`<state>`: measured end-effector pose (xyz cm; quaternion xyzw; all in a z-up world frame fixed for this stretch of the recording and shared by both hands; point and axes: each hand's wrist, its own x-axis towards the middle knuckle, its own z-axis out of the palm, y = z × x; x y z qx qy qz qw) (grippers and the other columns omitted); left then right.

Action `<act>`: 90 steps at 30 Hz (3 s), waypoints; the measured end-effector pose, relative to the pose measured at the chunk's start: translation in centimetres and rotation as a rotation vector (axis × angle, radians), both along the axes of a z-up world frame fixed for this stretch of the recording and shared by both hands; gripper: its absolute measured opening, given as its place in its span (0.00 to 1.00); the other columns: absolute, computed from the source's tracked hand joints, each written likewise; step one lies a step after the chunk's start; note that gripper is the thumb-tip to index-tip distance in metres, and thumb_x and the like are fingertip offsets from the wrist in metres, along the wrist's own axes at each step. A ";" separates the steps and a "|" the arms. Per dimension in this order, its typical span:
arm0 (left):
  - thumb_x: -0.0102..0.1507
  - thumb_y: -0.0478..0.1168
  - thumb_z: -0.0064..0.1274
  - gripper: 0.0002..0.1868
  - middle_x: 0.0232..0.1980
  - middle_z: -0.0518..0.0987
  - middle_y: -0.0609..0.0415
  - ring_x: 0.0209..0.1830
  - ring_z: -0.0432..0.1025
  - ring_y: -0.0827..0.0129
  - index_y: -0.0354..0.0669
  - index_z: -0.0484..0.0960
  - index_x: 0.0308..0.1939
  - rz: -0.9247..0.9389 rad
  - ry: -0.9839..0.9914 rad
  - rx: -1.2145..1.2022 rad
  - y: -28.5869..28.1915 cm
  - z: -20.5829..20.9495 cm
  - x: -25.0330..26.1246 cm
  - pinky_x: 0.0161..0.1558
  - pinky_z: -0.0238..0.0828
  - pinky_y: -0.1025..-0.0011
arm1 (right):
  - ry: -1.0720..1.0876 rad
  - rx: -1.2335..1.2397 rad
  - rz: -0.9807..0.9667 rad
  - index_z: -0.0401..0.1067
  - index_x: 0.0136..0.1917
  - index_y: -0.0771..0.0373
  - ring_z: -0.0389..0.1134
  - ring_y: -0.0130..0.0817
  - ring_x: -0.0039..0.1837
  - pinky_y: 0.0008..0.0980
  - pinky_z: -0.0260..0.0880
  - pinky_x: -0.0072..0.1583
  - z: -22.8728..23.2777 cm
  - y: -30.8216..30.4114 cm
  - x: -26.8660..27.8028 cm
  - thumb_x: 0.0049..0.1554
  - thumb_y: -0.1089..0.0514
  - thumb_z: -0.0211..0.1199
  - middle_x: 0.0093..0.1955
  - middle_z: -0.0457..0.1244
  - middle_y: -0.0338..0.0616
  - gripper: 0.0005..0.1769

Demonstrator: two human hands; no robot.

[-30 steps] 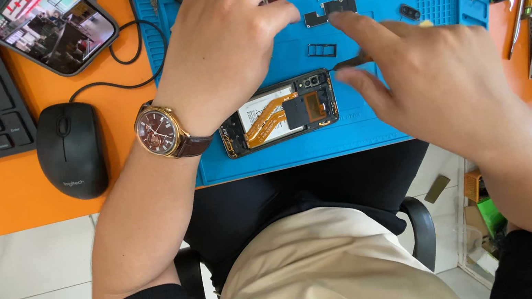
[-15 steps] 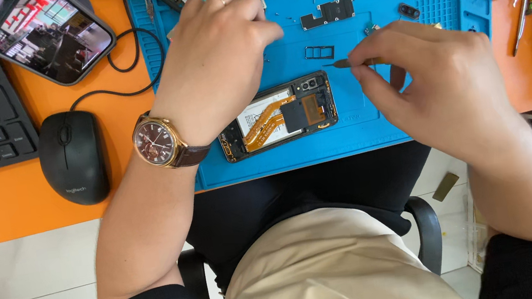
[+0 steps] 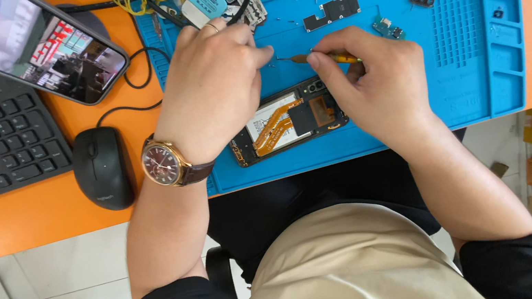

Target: The person uses a screwdriver to remove screws from a disassembled smartphone placed on a blue mat. They then use a prying tool to lift and disconnect internal components, including a ribbon cable and a small metal bracket, placing the removed parts on the mat.

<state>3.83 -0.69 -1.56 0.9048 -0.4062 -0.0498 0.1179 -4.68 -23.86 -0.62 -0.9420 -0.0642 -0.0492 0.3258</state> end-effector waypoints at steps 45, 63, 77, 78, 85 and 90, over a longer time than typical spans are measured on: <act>0.69 0.33 0.56 0.17 0.47 0.83 0.52 0.52 0.74 0.51 0.52 0.92 0.58 -0.027 -0.068 -0.090 -0.4 -0.1 0.1 0.48 0.72 0.49 | -0.115 -0.177 0.019 0.85 0.57 0.61 0.69 0.34 0.39 0.33 0.62 0.41 1.5 -4.4 -6.1 0.69 0.66 0.67 0.38 0.69 0.38 0.08; 0.68 0.34 0.56 0.11 0.44 0.82 0.51 0.50 0.76 0.50 0.49 0.92 0.50 0.025 -0.072 -0.066 0.0 -0.3 -0.2 0.45 0.72 0.49 | -0.029 -0.758 0.281 0.75 0.73 0.44 0.70 0.37 0.38 0.32 0.60 0.32 7.5 -1.8 -4.7 0.74 0.40 0.59 0.51 0.69 0.29 0.18; 0.63 0.53 0.75 0.32 0.49 0.80 0.49 0.49 0.76 0.50 0.48 0.78 0.65 0.129 -0.119 -0.108 -0.2 -1.1 0.6 0.43 0.75 0.51 | -0.003 -0.714 0.227 0.79 0.71 0.45 0.68 0.39 0.35 0.36 0.60 0.31 6.5 -2.7 -5.1 0.76 0.45 0.58 0.43 0.71 0.27 0.15; 0.62 0.54 0.76 0.33 0.49 0.81 0.49 0.49 0.77 0.49 0.48 0.79 0.65 0.127 -0.107 -0.104 0.0 -1.1 0.7 0.44 0.75 0.50 | -0.009 -0.714 0.230 0.79 0.70 0.45 0.68 0.38 0.35 0.35 0.60 0.31 6.5 -2.7 -5.1 0.76 0.45 0.58 0.44 0.71 0.27 0.15; 0.68 0.54 0.71 0.25 0.47 0.79 0.50 0.47 0.76 0.50 0.49 0.80 0.61 0.136 -0.121 -0.132 -0.3 -1.2 0.8 0.42 0.75 0.50 | -0.002 -0.712 0.213 0.79 0.72 0.45 0.71 0.39 0.38 0.36 0.61 0.32 6.3 -3.0 -5.3 0.76 0.43 0.57 0.45 0.72 0.25 0.17; 0.63 0.54 0.74 0.29 0.47 0.80 0.50 0.47 0.76 0.51 0.49 0.81 0.61 0.148 -0.095 -0.122 -0.8 -1.1 0.8 0.42 0.75 0.51 | -0.014 -0.702 0.208 0.79 0.71 0.46 0.71 0.40 0.37 0.36 0.63 0.33 6.2 -2.9 -5.3 0.75 0.43 0.58 0.46 0.73 0.26 0.17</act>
